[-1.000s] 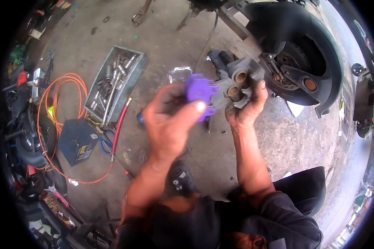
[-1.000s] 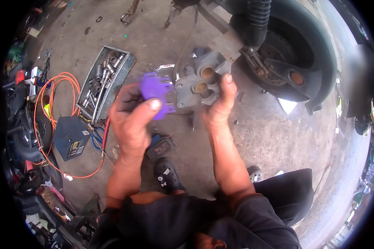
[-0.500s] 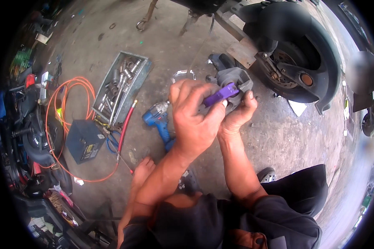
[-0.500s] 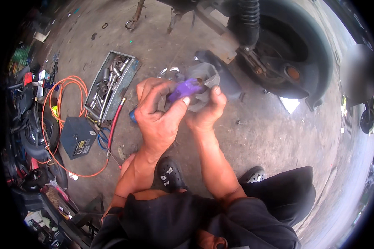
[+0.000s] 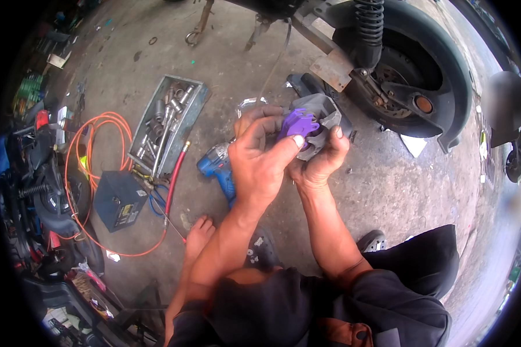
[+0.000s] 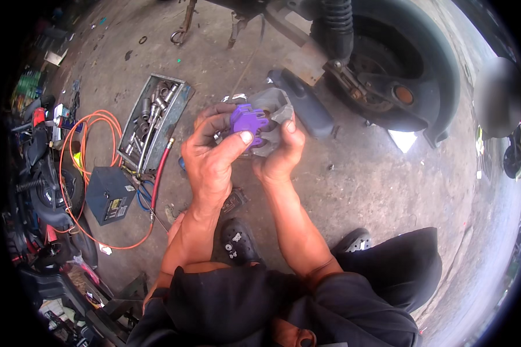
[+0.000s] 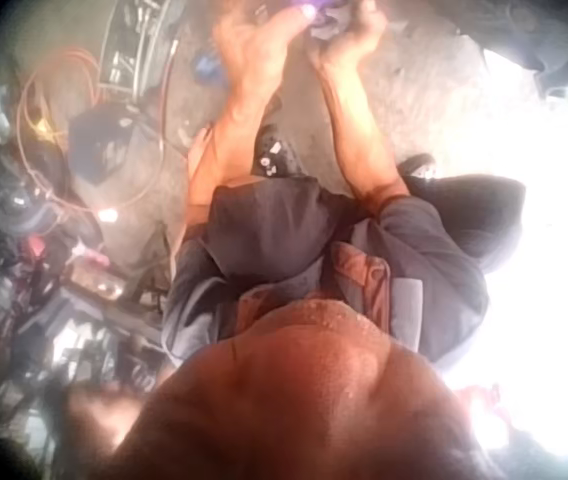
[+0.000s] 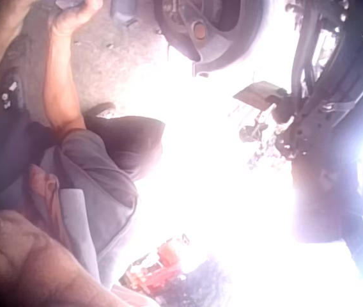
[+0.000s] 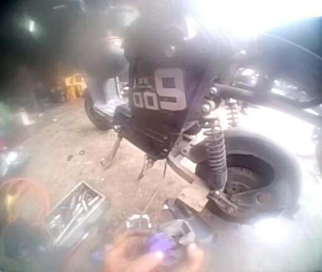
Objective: The person disassembles a brake caliper using a hex tool, removes the old brake pads, inserts new brake pads into the caliper, and secures them using the hex tool.
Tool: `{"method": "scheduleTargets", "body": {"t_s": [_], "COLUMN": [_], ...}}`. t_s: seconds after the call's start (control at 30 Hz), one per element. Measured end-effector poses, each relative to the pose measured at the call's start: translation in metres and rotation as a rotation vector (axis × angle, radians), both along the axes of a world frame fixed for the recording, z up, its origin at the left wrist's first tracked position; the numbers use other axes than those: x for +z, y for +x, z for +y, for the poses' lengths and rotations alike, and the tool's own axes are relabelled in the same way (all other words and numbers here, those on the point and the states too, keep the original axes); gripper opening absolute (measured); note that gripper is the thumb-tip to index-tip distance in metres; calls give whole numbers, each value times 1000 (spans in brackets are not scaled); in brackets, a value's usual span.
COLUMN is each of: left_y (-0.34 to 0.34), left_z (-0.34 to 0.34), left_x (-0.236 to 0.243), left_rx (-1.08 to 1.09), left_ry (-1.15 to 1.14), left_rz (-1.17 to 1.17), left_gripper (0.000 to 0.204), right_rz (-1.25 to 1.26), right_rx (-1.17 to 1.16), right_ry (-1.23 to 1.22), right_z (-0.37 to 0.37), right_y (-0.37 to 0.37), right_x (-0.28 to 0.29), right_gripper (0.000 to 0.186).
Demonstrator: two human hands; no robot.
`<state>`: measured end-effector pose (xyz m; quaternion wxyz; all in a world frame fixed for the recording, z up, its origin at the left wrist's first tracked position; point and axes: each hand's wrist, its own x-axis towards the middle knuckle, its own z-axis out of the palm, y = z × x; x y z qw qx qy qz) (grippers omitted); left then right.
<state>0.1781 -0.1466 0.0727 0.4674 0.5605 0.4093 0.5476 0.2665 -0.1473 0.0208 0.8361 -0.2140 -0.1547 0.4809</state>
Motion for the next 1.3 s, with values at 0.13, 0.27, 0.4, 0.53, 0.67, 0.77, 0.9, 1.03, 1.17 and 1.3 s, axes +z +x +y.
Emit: {"method": "scheduleTargets", "body": {"t_s": [0.13,0.27,0.4,0.53,0.67,0.77,0.9,1.03,1.17,1.3], "left_y": [2,3,9,8,11,10,10,14,8,11], "left_z": [0,-3,-1,-2,-5,-3,0,3,2,1], "left_x": [-3,-9,-20,-23,-24,-29,-28,-30,-28,-27], "left_rx": [28,41,29,37,100,113,123,154,178,173], "left_ry": [54,137,167,233,290,383,461,512,450,370], "left_rz": [84,117,-6,57,155,272,392,424,363,283], "left_gripper": [23,23,26,30,34,33,33,33,30,28], "right_rz": [8,-12,-25,-13,-8,-19,-49,-51,-84,28], "right_rx": [-3,22,14,-13,20,-37,-44,-57,-19,83], "right_ry": [-13,12,15,-32,-98,-131,-219,-229,-204,-159], "right_z": [0,0,0,-1,-4,-5,-4,-2,-1,-4], "right_y": [0,-1,1,-2,-3,-2,-3,-4,-10,-9], "right_x": [-1,4,4,4,4,-1,6,5,9,1], "right_gripper": [59,59,59,58,60,58,57,53,53,54]}}
